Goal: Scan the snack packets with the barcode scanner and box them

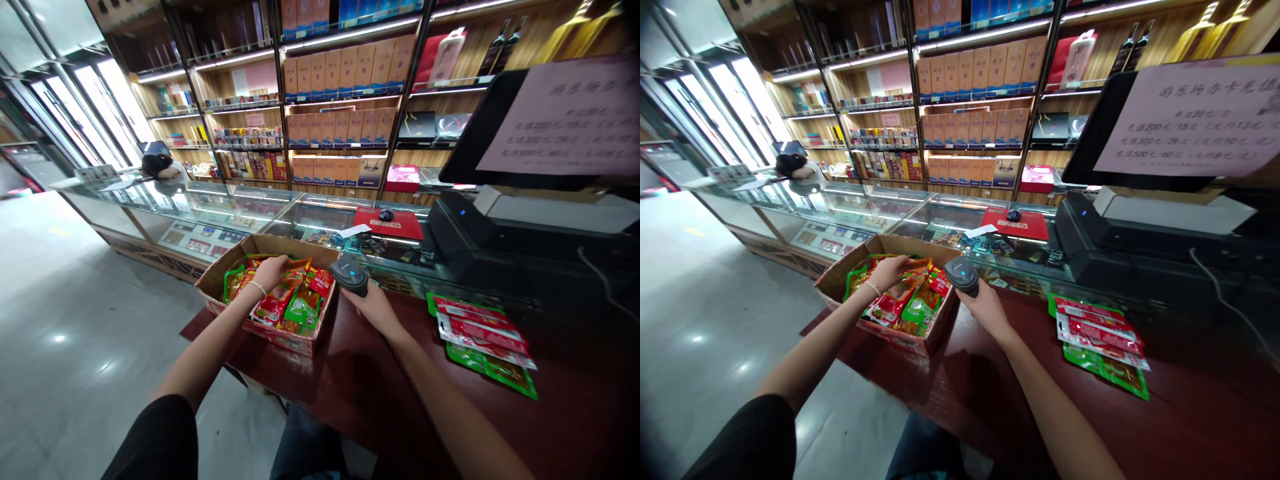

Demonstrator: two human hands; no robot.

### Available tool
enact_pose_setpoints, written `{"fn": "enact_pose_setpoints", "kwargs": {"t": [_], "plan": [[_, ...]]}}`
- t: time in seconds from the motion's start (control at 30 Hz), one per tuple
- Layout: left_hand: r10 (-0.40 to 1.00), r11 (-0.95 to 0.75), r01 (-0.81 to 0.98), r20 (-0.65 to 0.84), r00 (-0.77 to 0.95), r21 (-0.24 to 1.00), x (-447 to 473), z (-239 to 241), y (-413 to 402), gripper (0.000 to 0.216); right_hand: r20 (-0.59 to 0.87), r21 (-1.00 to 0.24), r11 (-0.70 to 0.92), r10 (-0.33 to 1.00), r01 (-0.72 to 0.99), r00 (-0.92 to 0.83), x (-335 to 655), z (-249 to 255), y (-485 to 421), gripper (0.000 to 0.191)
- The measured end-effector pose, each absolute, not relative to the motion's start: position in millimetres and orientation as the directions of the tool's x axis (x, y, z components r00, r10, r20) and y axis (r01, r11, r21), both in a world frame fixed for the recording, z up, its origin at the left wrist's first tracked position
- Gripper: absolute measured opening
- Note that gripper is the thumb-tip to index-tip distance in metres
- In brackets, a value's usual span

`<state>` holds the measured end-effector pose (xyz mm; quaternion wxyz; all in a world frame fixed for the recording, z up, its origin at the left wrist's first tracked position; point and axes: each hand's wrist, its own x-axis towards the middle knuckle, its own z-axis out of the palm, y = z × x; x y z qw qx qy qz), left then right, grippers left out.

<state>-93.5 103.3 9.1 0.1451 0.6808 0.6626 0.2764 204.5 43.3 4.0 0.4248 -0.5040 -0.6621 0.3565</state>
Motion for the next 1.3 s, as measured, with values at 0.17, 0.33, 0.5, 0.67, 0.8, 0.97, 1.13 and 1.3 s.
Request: {"fn": "enact_pose_setpoints", "kwargs": {"t": [0.17, 0.33, 0.5, 0.67, 0.8, 0.97, 1.13, 1.3], "plan": [[0.996, -0.078, 0.003, 0.079, -0.052, 0.997, -62.7, 32.5, 89.3, 0.019, 0.182, -0.923, 0.203, 0.979, 0.325, -0.095, 218.0, 1.7, 40.8, 0.05], [0.991, 0.123, -0.521, -0.079, 0.105, 0.845, -29.3, 40.1, 93.1, 0.021, 0.248, -0.924, 0.254, 0.967, 0.286, -0.059, 233.0, 4.7, 38.0, 0.057], [0.973, 0.192, -0.619, -0.064, 0.223, 0.762, -5.0, 32.7, 102.5, 0.025, 0.328, -0.888, 0.324, 0.944, 0.327, -0.046, 245.4, 6.1, 33.0, 0.056], [0.966, 0.201, -0.61, -0.054, 0.251, 0.766, -0.7, 23.8, 102.3, 0.038, 0.339, -0.865, 0.336, 0.939, 0.374, -0.058, 249.9, 2.0, 31.0, 0.054], [0.97, 0.19, -0.547, -0.07, 0.233, 0.815, -3.5, 17.6, 103.2, 0.032, 0.347, -0.867, 0.335, 0.937, 0.369, -0.034, 249.4, 7.1, 34.3, 0.056], [0.973, 0.159, -0.445, -0.063, 0.221, 0.881, 2.3, 11.1, 103.6, 0.024, 0.359, -0.863, 0.347, 0.933, 0.368, -0.038, 246.7, 24.1, 46.2, 0.057], [0.97, 0.156, -0.4, -0.064, 0.234, 0.903, 4.5, 7.7, 103.8, 0.029, 0.337, -0.849, 0.334, 0.939, 0.409, -0.068, 247.4, 31.7, 52.4, 0.048], [0.977, 0.132, -0.354, -0.061, 0.204, 0.926, 6.4, 6.7, 102.2, 0.038, 0.339, -0.862, 0.327, 0.94, 0.387, -0.04, 261.4, 27.7, 46.1, 0.053]]}}
